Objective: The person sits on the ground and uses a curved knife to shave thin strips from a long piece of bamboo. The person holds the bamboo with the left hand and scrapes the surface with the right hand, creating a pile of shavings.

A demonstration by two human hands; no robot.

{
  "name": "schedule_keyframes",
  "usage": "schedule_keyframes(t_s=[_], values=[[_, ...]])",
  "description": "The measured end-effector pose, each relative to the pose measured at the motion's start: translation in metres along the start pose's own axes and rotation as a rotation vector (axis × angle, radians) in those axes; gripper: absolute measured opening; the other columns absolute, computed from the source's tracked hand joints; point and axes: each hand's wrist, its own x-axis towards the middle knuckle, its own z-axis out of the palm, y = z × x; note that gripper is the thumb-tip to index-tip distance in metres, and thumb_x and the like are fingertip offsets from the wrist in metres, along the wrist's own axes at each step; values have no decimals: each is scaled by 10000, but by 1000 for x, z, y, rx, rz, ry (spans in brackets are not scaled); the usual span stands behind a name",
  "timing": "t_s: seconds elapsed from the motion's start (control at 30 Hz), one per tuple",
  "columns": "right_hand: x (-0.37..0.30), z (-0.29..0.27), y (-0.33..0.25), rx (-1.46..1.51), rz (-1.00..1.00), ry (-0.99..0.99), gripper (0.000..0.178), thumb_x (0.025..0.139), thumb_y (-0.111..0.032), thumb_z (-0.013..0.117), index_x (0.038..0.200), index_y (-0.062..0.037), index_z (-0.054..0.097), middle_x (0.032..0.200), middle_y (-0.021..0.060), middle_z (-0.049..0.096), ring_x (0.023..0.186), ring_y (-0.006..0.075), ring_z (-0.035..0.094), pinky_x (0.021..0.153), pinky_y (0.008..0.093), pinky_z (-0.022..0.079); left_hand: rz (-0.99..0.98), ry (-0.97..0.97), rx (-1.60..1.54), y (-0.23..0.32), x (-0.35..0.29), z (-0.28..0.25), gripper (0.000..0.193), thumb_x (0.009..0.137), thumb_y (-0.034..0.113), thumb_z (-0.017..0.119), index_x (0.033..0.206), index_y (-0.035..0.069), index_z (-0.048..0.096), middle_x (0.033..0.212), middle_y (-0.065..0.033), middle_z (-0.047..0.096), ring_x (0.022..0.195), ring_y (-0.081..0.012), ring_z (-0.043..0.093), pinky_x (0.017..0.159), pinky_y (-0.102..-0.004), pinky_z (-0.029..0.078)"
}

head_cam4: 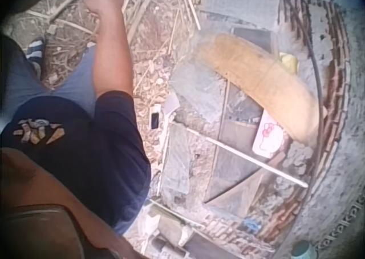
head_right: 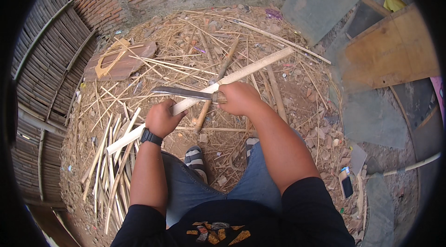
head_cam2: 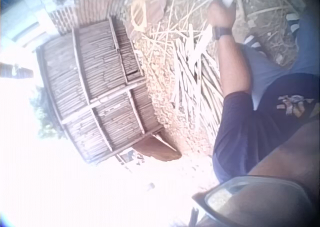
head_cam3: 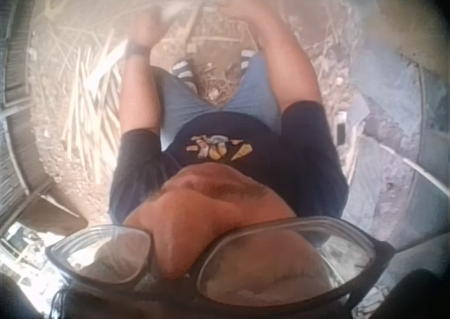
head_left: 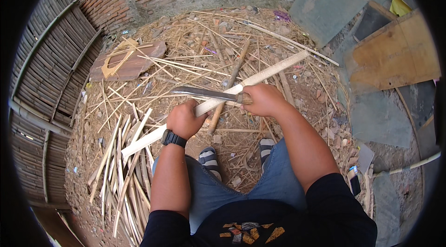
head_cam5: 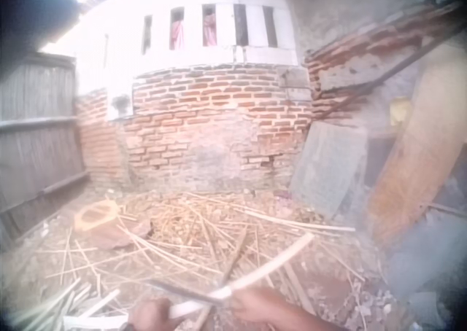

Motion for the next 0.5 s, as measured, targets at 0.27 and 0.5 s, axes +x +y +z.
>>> schedule_keyframes(t_s=[0.27,0.5], values=[[1,4,2,-19,0,-36,448,847,-386,816,1189,-109,735,1098,170,761,1054,370,724,907,494,566,21,-25,-3,-1,0,3,415,836,466,842,934,77,736,821,-160,743,805,-376,737,729,-481,582],[2,6,-1,-11,19,-76,464,842,-389,823,1195,-102,734,1109,174,759,1072,372,721,915,491,567,54,-41,-3,-3,0,6,438,830,480,846,938,69,739,825,-164,744,805,-376,738,728,-479,584]])
